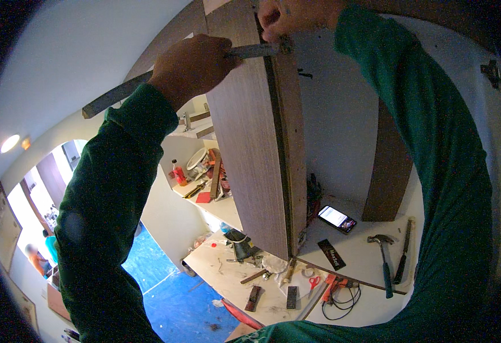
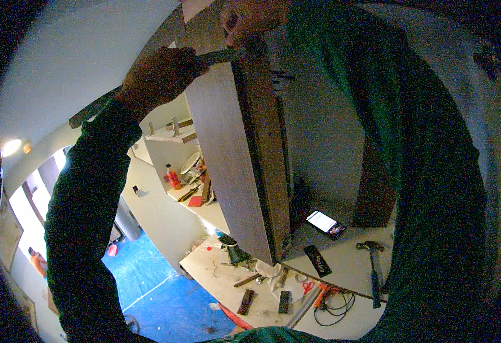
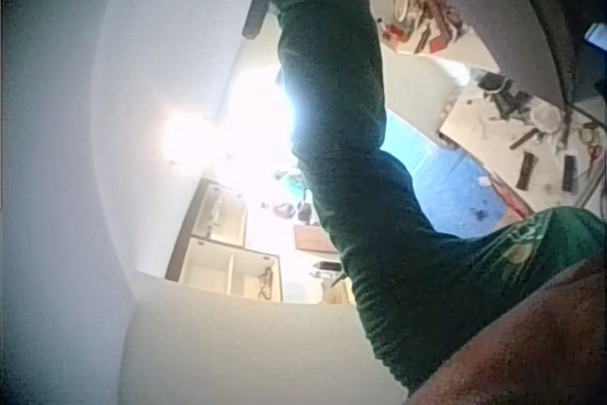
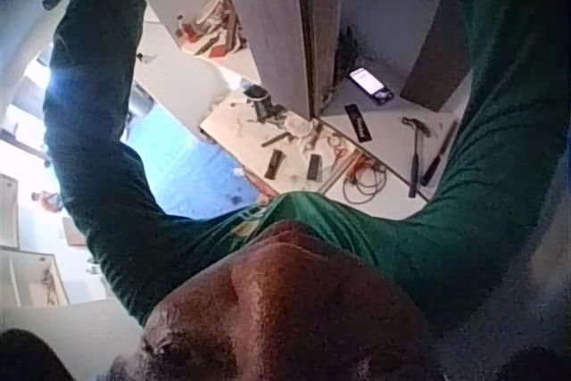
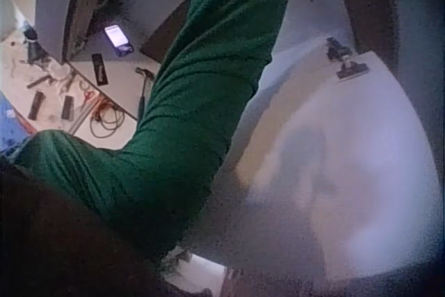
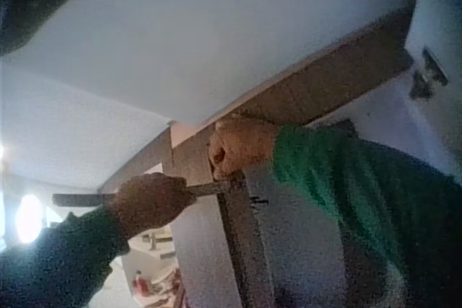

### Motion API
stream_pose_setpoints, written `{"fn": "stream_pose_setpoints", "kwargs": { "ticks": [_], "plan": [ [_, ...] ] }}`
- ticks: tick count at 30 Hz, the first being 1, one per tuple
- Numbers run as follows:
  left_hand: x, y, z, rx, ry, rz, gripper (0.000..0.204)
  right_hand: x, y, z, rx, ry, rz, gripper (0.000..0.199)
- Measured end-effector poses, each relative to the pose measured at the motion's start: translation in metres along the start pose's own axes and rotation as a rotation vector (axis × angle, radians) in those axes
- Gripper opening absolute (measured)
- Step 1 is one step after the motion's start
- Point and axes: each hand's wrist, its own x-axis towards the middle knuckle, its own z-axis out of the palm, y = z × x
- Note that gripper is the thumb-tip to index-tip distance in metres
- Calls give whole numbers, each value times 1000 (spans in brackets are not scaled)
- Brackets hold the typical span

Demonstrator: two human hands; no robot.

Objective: The person aligns a wooden cabinet door with its frame and repeatedly uses a metal file to smooth the door edge. They hold the door steady with one hand while filing with the other, then reposition the file and continue smoothing the same edge.

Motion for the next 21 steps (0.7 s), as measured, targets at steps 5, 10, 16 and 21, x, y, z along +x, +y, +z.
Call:
{"fn": "stream_pose_setpoints", "kwargs": {
  "ticks": [5, 10, 16, 21],
  "plan": [
    [-3, 12, -8, 33, -32, -69, 39, 13, -2, 2, 106, 29, 192, 33],
    [15, 4, 3, -47, 32, 67, 24, 5, -4, -29, 225, 102, 223, 37],
    [16, 8, -7, -248, -36, -9, 15, -11, 37, -64, -124, 232, 151, 33],
    [21, -4, -6, -275, -21, 128, 15, -35, 40, -57, -156, 328, 97, 36]
  ]
}}
